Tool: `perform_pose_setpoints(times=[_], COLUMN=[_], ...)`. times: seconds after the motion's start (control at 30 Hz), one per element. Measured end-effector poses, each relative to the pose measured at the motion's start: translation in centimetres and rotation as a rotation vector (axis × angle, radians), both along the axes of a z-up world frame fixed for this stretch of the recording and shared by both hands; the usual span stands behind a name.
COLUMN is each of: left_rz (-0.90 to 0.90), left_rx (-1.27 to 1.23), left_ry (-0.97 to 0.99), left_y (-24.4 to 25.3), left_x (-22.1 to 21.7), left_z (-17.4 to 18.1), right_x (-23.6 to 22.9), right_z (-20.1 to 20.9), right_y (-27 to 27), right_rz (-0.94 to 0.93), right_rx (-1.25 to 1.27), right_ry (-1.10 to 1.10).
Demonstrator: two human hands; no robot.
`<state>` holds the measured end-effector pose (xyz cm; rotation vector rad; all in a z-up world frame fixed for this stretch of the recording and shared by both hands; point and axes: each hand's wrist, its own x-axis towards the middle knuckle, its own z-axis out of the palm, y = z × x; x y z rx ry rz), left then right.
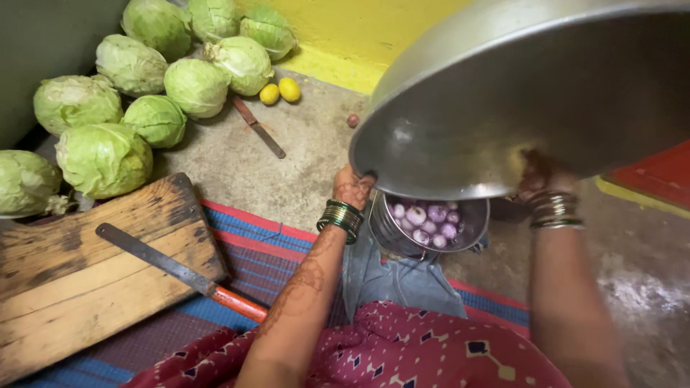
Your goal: The person washes several small red onions in a pot of water by hand, then transfers them one at a time into a large silver bowl.
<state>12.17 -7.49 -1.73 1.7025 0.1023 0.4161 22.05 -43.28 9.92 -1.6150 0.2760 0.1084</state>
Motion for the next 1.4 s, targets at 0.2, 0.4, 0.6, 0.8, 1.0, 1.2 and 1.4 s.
perform_pose_setpoints(times=[0.2,0.4,0.6,0.8,1.0,1.2,1.4], left_rz=[0.079,-0.03,0.002,-0.034,0.0,0.237,0.283], left_rx=[0.046,-0.02,-0.06,-0.038,-0.121,-0.009,-0.893], left_ry=[-0.076,0.169,0.083,0.131,-0.089,-0.051,0.205], left_y=[-0.1,-0.2,-0.5,-0.1,-1.1,-2.7,1.3], left_x=[-0.3,-0.3,0.1,-1.6,-1.9,-1.0,-1.4], left_z=[-0.6,-0.7,-1.0,0.8,0.7,0.7,2.5], right_x=[-4.5,-5.4,-6.5,-2.3,-6.6,-15.8,-19.6], right_z=[-6.6,-8.7,-10.2,-6.5,-7.8,-4.2,-3.4], right_y=[7.0,9.8,9.2,2.9,7.8,10.3,9.2], right_rz=[-0.079,0.027,0.463,0.485,0.508,0.502,0.655], right_rx=[0.531,0.919,0.103,-0.108,-0.991,-1.334,-1.213], right_ry=[0.176,0.507,0.594,0.134,0.33,-0.074,-0.819])
